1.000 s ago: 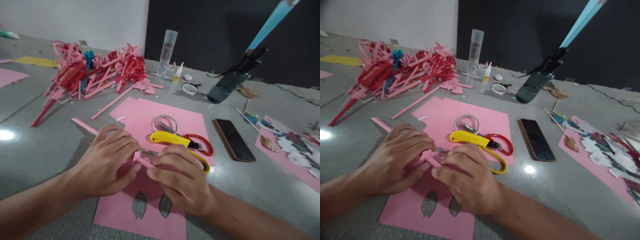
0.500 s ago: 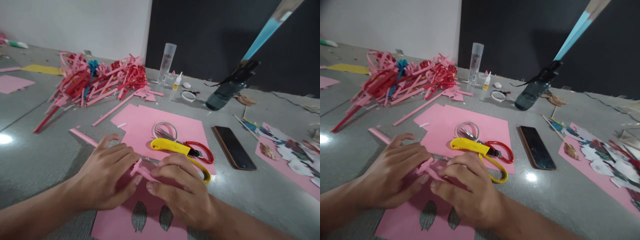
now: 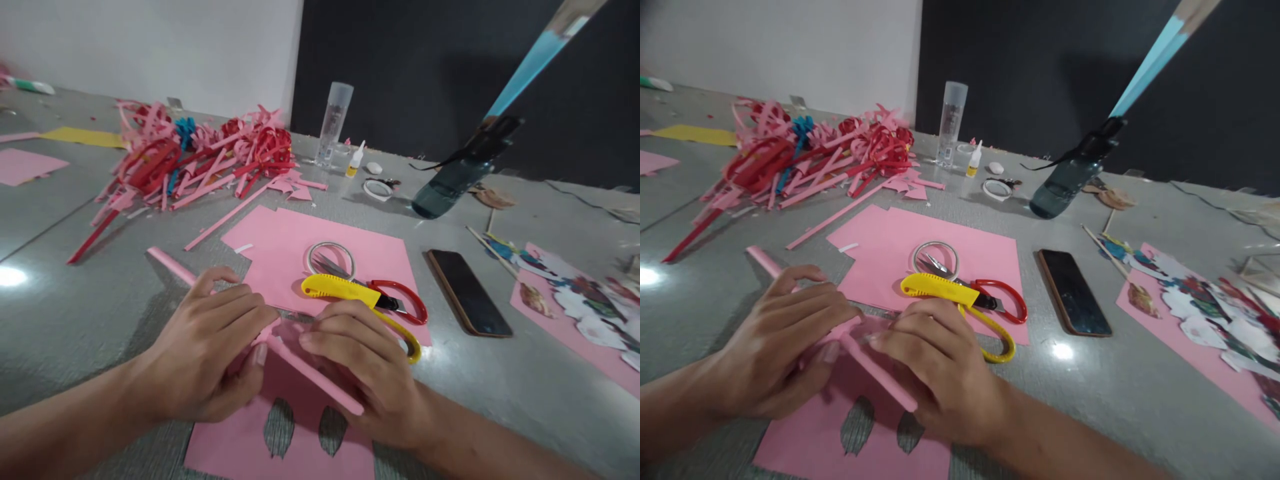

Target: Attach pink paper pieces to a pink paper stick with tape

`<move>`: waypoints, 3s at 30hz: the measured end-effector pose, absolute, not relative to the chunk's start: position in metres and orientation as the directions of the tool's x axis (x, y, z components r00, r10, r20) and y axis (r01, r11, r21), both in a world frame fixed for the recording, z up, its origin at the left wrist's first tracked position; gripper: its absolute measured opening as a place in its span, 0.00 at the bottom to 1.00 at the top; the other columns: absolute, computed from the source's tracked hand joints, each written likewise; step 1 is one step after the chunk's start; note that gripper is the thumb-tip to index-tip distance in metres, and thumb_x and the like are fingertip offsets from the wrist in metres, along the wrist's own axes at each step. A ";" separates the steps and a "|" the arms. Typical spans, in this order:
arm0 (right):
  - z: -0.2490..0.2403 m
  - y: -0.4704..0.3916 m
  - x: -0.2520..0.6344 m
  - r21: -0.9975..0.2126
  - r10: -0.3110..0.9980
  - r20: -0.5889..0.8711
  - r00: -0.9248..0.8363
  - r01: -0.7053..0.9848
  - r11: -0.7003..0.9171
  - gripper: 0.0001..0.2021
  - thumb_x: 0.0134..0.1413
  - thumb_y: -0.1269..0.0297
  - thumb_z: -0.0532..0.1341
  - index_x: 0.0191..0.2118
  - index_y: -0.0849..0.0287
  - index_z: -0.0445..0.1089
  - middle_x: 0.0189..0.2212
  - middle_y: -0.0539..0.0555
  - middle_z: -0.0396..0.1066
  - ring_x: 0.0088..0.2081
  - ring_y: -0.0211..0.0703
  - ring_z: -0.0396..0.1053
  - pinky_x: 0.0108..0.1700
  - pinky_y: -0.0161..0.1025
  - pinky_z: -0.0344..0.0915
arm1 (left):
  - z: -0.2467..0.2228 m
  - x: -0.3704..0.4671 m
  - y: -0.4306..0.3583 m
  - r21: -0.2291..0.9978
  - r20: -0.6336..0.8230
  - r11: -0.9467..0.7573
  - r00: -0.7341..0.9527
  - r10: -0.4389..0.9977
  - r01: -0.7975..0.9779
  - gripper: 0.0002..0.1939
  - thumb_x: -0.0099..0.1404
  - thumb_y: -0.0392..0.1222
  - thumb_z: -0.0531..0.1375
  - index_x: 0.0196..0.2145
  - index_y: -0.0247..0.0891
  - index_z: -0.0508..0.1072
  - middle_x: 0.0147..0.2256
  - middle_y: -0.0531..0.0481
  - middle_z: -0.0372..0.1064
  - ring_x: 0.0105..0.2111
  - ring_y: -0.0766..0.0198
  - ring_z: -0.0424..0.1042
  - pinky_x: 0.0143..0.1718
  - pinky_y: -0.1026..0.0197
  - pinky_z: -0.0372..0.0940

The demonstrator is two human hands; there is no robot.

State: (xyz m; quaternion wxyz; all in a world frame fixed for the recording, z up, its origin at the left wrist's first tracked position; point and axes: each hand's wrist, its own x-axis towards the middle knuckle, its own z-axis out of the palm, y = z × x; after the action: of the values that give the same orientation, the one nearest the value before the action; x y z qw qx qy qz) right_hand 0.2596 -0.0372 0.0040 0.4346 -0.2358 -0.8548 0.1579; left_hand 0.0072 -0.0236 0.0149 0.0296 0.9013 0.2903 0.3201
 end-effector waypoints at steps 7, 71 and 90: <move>0.001 -0.035 0.259 -0.507 0.560 0.607 -0.564 0.268 0.819 0.14 0.65 0.66 0.62 0.55 0.58 0.71 0.41 0.57 0.78 0.43 0.47 0.74 0.52 0.51 0.73 | 0.014 0.011 -0.023 0.264 0.541 -0.826 0.633 0.554 0.498 0.07 0.67 0.34 0.55 0.42 0.38 0.70 0.33 0.49 0.76 0.32 0.57 0.74 0.50 0.45 0.58; -0.010 -0.037 0.253 -0.310 0.583 0.383 -0.717 0.495 0.812 0.08 0.65 0.75 0.59 0.39 0.61 0.75 0.38 0.56 0.76 0.39 0.46 0.70 0.41 0.44 0.69 | -0.016 -0.045 0.056 0.360 0.327 -0.466 0.358 0.875 0.808 0.10 0.69 0.45 0.60 0.44 0.45 0.80 0.46 0.48 0.77 0.48 0.52 0.75 0.50 0.50 0.67; 0.000 -0.036 0.254 -0.522 0.690 0.445 -0.571 0.461 0.718 0.15 0.57 0.82 0.53 0.43 0.60 0.71 0.36 0.55 0.75 0.37 0.45 0.70 0.41 0.42 0.70 | 0.012 -0.008 0.004 0.320 0.584 -0.765 0.519 0.624 0.559 0.06 0.73 0.31 0.55 0.41 0.39 0.69 0.37 0.50 0.73 0.38 0.61 0.70 0.41 0.58 0.65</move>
State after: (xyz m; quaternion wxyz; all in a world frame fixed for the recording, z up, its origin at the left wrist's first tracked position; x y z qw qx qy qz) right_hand 0.2536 -0.0365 -0.0003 0.3237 -0.3313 -0.8683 0.1773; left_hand -0.0076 0.0045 0.0117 0.0456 0.8704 0.3399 0.3532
